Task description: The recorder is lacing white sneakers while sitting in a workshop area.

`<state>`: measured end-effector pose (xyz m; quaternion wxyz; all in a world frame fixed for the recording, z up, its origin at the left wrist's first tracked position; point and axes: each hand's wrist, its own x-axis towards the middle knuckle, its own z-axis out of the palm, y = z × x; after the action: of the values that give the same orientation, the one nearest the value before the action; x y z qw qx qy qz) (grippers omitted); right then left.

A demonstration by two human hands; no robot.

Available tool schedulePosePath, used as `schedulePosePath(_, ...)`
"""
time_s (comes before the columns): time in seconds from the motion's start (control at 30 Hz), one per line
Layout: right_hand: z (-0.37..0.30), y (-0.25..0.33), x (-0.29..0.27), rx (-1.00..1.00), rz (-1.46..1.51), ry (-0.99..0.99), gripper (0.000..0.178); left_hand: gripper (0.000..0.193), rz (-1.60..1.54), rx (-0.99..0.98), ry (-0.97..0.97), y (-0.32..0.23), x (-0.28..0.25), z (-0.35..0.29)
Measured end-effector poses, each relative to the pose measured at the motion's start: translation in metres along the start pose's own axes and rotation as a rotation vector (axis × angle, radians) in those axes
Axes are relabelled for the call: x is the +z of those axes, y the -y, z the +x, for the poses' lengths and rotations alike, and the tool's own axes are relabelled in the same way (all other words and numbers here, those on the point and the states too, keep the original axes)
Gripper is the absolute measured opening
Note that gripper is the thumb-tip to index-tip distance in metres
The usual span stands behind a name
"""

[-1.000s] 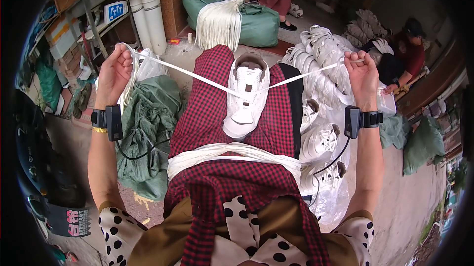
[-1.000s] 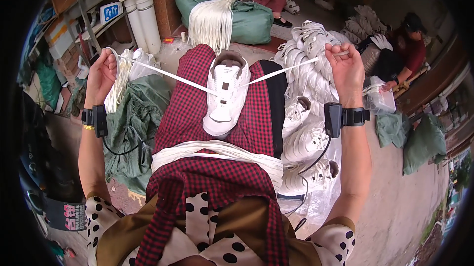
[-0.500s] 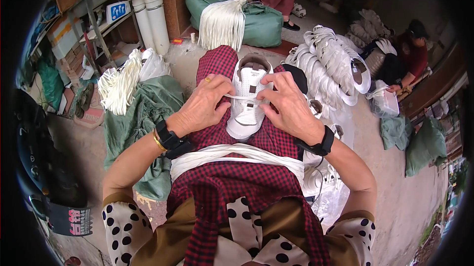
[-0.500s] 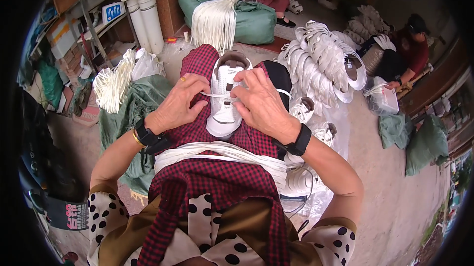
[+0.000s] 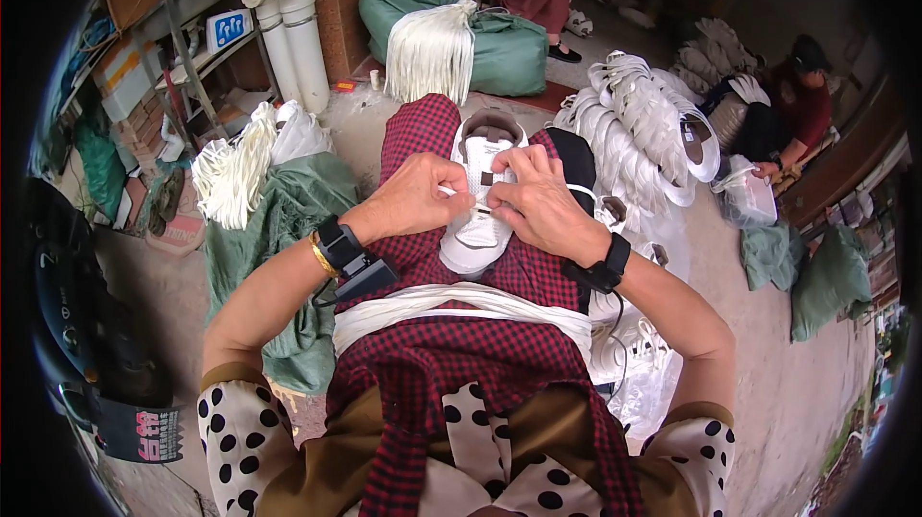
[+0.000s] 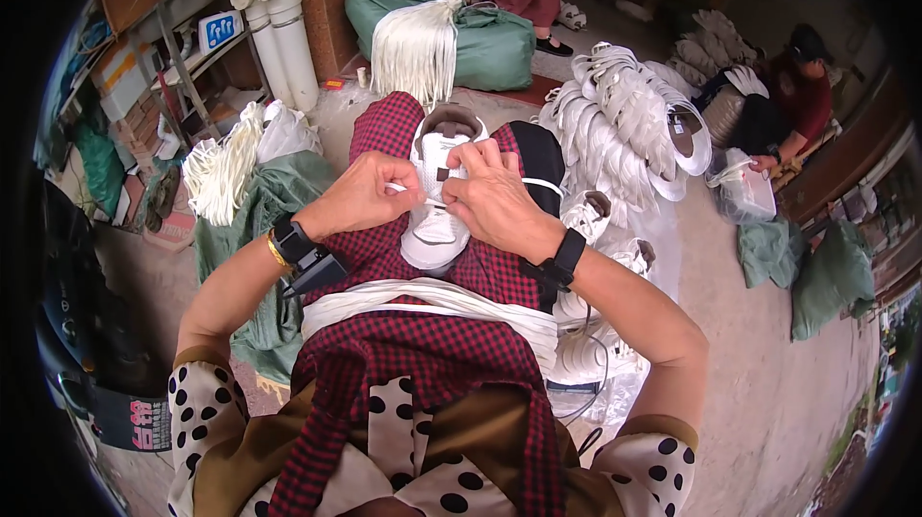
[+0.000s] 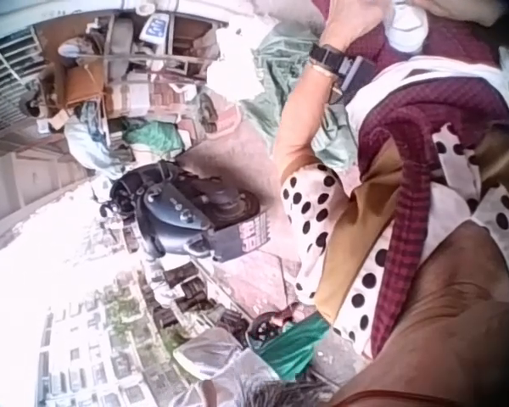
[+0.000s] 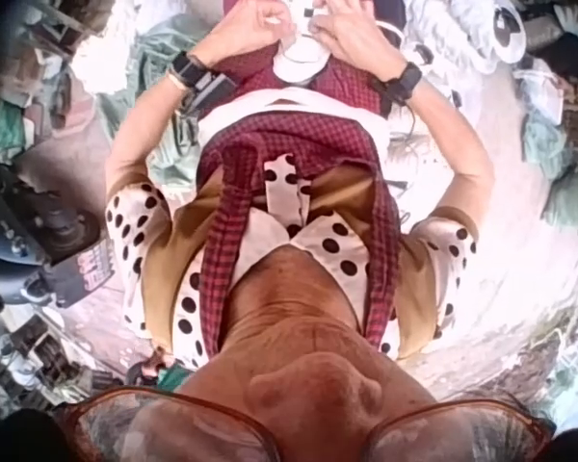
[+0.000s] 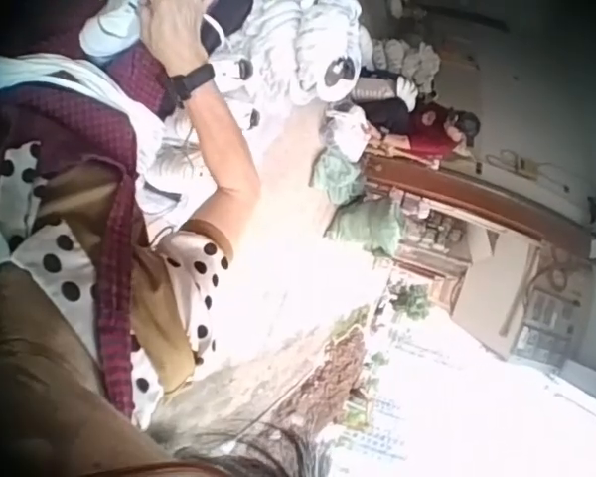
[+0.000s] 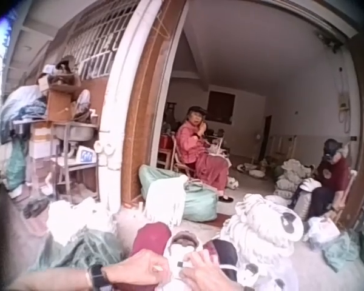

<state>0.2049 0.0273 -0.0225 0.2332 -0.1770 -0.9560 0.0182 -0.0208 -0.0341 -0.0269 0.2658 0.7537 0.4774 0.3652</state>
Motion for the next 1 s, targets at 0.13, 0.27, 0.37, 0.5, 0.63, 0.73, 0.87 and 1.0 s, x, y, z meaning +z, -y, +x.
schedulePosePath(0.13, -0.001, 0.0, 0.001, 0.05, 0.015, 0.035, 0.012, 0.015, 0.363, -0.06, -0.101, 0.006, -0.019, -0.009)
schedulePosePath(0.27, -0.002, -0.02, -0.006, 0.067, 0.281, -0.182, 0.026, 0.01, 0.736, 0.011, -0.305, 0.021, -0.04, -0.02)
schedulePosePath(0.37, -0.009, -0.019, -0.014, 0.16, 0.327, -0.087, 0.034, 0.018, 0.578, 0.113, -0.417, 0.021, -0.035, -0.021)
schedulePosePath(0.5, -0.016, -0.025, -0.011, 0.124, 0.108, 0.045, 0.03, 0.022, 0.262, 0.191, -0.211, 0.004, 0.005, -0.017)
schedulePosePath(0.63, -0.019, -0.024, -0.005, 0.128, 0.068, 0.039, 0.022, 0.024, 0.399, 0.266, -0.191, 0.015, 0.013, -0.013)
schedulePosePath(0.73, -0.019, -0.028, -0.002, 0.138, 0.012, 0.087, 0.019, 0.02, 0.523, 0.333, -0.1, 0.018, 0.004, -0.015)
schedulePosePath(0.87, -0.016, -0.032, -0.003, 0.082, -0.059, 0.097, 0.014, 0.017, 0.882, 0.485, 0.009, 0.027, -0.012, -0.008)
schedulePosePath(1.0, -0.019, -0.036, -0.009, 0.027, -0.055, 0.125, 0.013, 0.018, 0.982, 0.561, -0.027, 0.03, -0.018, -0.006)
